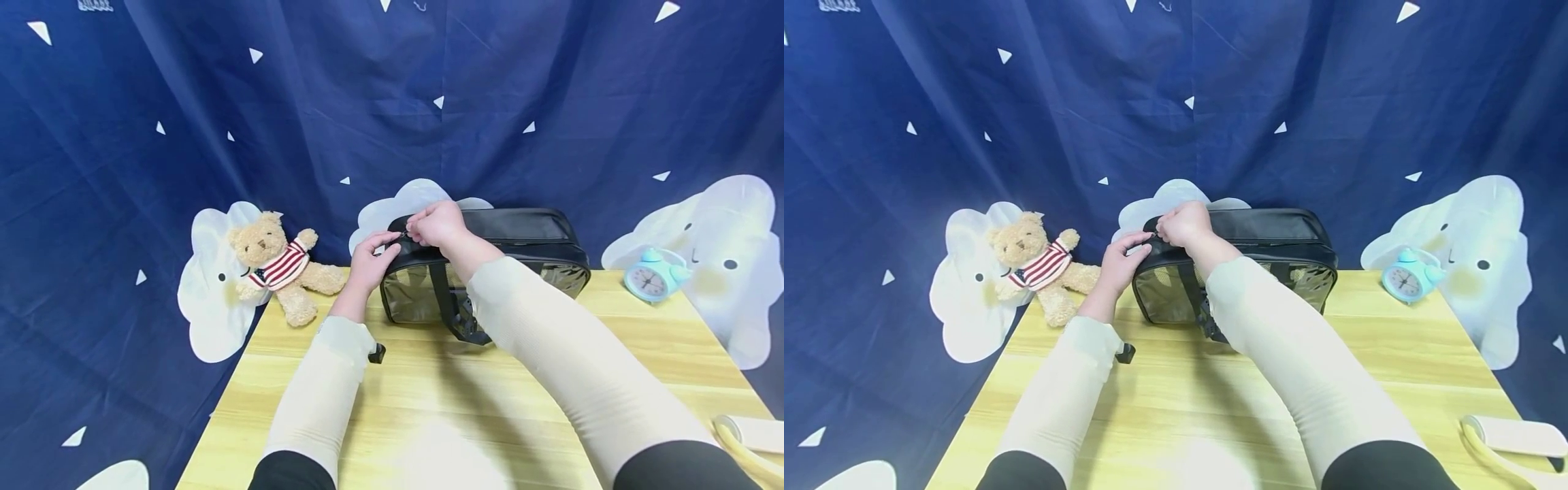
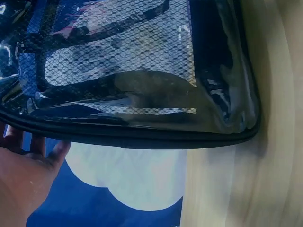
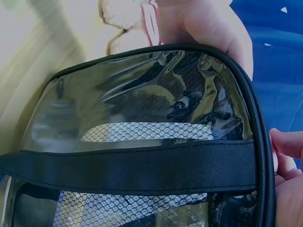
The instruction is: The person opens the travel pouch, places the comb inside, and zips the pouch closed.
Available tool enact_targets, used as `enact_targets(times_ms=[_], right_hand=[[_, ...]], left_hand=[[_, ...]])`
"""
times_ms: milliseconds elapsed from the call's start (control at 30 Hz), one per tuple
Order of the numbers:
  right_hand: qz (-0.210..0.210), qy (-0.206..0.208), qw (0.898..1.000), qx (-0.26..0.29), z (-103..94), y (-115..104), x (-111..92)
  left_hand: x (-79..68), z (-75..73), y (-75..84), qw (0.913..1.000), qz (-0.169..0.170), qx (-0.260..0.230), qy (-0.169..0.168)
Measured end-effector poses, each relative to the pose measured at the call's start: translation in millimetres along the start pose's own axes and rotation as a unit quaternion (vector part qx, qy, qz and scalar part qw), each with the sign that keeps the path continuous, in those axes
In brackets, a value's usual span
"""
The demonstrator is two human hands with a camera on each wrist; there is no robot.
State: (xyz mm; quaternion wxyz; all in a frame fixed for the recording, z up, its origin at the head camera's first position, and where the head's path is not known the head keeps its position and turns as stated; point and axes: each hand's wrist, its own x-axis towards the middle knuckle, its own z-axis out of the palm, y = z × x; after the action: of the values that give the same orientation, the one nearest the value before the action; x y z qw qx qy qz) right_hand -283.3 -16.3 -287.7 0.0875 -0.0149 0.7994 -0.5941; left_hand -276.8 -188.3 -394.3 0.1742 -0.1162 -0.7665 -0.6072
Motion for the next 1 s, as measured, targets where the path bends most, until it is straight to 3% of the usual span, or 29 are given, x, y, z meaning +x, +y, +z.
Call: enact_targets(times_ms=[100, 200, 367, 533, 700, 1000], right_hand=[[0.002, 0.004, 1.0, 0.013, -0.4, 0, 0], [0.004, 0.003, 1.0, 0.026, -0.5, 1, 0], [0.004, 0.001, 0.999, 0.041, -1.8, 1, 2], [0.003, -0.002, 0.999, 0.044, -3.6, 1, 4], [-0.005, -0.014, 0.999, 0.037, -4.2, -1, 2], [-0.003, -0.014, 1.0, 0.014, -5.3, -4, -5]], left_hand=[[-3.5, -1.3, 1.0, 0.9993, -0.011, -0.034, 0.006], [-9.3, -1.8, 1.0, 0.9975, -0.015, -0.058, 0.037], [-18.1, -0.1, 4.6, 0.9977, -0.003, -0.038, 0.056], [-13.2, 3.5, 12.1, 0.9985, -0.013, 0.01, 0.053], [-1.8, 3.7, 16.2, 0.9995, -0.014, 0.014, 0.027], [3.1, 4.9, 18.6, 0.9975, 0.036, 0.06, -0.005]])
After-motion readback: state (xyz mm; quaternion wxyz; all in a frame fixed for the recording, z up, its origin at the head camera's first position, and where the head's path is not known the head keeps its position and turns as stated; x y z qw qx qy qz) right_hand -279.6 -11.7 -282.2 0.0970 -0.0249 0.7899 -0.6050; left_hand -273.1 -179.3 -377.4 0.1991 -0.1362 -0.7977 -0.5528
